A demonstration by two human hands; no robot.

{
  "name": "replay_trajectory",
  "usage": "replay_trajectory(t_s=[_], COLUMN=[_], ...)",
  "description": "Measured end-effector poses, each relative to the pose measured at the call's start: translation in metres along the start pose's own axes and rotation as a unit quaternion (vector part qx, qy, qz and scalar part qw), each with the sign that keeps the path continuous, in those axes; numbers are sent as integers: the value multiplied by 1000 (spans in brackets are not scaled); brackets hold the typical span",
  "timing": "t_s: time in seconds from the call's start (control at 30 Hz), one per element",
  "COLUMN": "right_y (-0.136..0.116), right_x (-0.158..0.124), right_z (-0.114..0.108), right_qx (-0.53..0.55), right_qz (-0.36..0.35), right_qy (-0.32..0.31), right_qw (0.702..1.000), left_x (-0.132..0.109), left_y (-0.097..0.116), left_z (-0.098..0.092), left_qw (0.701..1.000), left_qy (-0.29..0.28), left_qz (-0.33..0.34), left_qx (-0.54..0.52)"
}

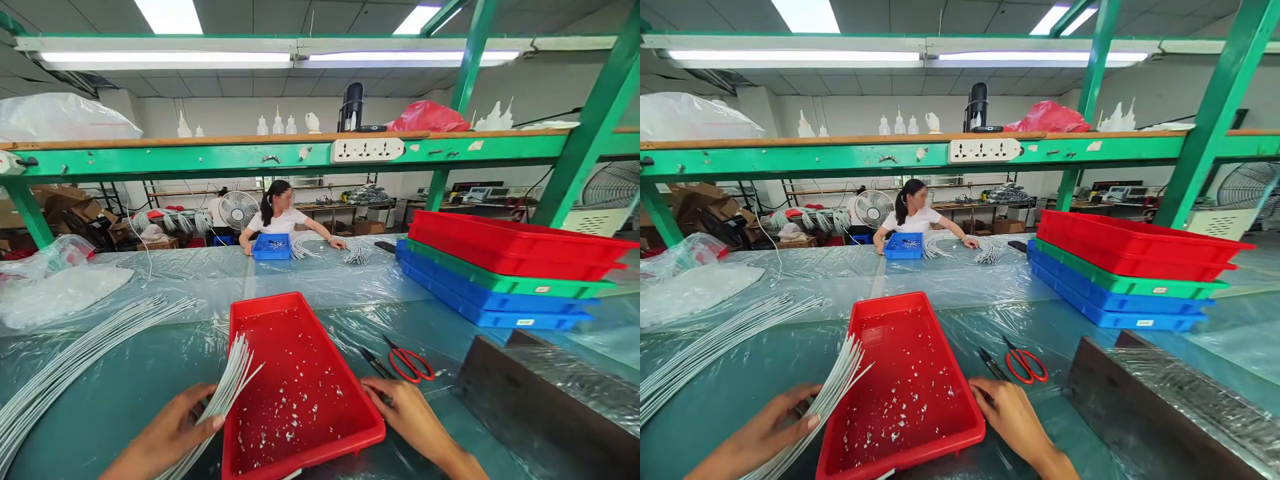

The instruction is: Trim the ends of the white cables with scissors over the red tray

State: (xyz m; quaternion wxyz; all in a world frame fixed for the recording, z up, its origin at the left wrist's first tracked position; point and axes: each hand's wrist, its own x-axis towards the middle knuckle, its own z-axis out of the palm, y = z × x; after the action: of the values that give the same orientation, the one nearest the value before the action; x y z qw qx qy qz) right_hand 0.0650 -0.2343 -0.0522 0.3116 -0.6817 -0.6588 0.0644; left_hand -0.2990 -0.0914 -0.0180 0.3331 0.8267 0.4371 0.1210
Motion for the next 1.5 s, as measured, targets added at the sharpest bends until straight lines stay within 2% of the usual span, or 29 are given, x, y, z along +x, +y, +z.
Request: replay_trajectory(t_s=[0.13, 0.3, 0.5, 0.73, 0.93, 1.07, 1.3, 1.5], right_y=[0, 2, 9, 25, 38, 43, 60, 84], right_x=[0, 2, 3, 1, 2, 2, 2, 0], right_z=[0, 4, 10, 11, 15, 17, 10, 11], right_qx=[-3, -11, -10, -26, -51, -75, -145, -175], right_qz=[3, 9, 22, 66, 104, 120, 167, 140], right_qy=[4, 8, 1, 4, 32, 47, 61, 66], right_qw=[1000, 1000, 1000, 997, 993, 989, 973, 972], left_x=[2, 6, 6, 11, 14, 15, 5, -9], left_y=[-5, 6, 3, 6, -1, -3, 10, 24], left_z=[11, 22, 20, 16, 22, 26, 30, 42], left_qw=[1000, 994, 990, 983, 993, 998, 994, 987], left_qy=[6, 3, -27, -49, -34, 6, 83, 83], left_qz=[10, 36, -9, 36, 16, 21, 59, 95], left_qx=[-26, -105, -136, -175, -108, -57, 46, 96])
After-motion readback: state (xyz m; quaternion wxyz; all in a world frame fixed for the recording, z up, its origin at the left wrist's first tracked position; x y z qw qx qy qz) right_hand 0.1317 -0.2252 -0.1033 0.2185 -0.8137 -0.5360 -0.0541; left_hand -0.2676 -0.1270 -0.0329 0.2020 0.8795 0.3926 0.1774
